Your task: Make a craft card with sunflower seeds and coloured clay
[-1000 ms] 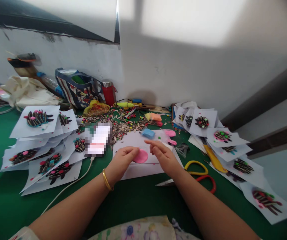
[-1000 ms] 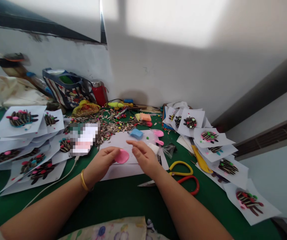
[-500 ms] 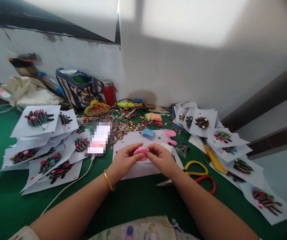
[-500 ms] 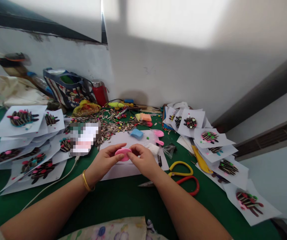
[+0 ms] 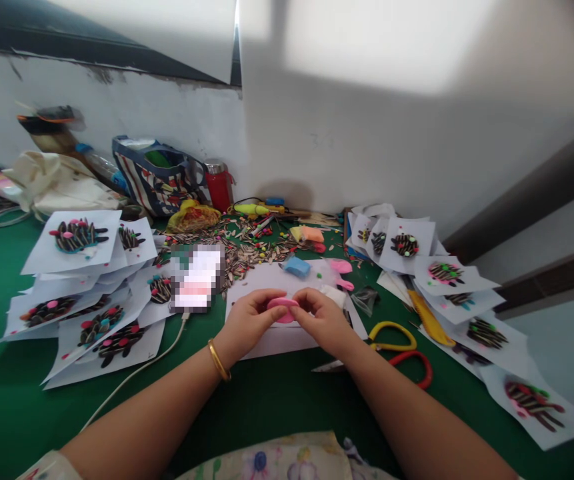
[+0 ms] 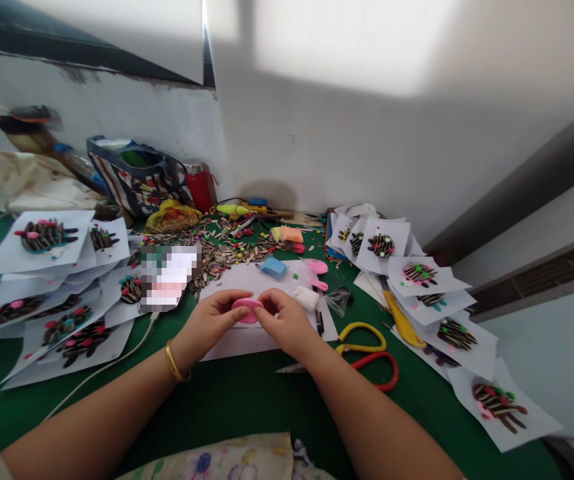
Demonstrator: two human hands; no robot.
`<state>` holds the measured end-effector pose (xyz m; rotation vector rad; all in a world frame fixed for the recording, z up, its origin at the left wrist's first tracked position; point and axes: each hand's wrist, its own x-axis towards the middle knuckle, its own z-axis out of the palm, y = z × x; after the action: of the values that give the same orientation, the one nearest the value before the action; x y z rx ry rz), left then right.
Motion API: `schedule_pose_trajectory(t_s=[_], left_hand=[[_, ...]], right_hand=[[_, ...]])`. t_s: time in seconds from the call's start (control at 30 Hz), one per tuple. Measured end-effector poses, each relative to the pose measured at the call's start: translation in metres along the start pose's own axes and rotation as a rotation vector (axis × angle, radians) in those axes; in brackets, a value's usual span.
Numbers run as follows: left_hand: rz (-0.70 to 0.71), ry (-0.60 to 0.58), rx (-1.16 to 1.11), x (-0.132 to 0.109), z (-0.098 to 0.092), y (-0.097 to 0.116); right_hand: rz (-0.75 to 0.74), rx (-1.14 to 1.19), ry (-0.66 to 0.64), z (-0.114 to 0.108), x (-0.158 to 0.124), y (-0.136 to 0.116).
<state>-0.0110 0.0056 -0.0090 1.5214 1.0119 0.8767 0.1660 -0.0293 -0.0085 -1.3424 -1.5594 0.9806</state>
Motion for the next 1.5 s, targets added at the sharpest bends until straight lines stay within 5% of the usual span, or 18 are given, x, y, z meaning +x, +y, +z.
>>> schedule_pose_trajectory(t_s=[0.5,0.7,0.97,1.17,1.37,1.5], left_hand=[[0.028,-0.011,0.074,-0.0015,0.0001,0.0008],[0.037,-0.105,0.036,-0.0014,0.0,0.0012],[0.124,0.03,0.129,-0.0016,0.001,-0.0021],[0.058,0.008,0.012,-0.0027,0.0043,0.0014],[0.191,0.011,0.152,-0.0015,0.0021,-0.0025],[0.097,0.031,0.052,-0.0015,0.0038,-0.0029]], right_hand=[[-0.036,-0.014,-0.022,0.0011,-0.0006,-0.0004],[-0.01,-0.008,0.022,-0.001,0.0006,-0.0015],[-0.062,-0.025,-0.027,0.0042,-0.0024,0.0003],[-0.001,-0.08,-0.038,-0.0002,0.0001,0.0032],[-0.052,-0.087,-0.073,0.0019,0.0002,0.0026],[-0.046,-0.042,-0.056,0.0027,0.0001,0.0024]])
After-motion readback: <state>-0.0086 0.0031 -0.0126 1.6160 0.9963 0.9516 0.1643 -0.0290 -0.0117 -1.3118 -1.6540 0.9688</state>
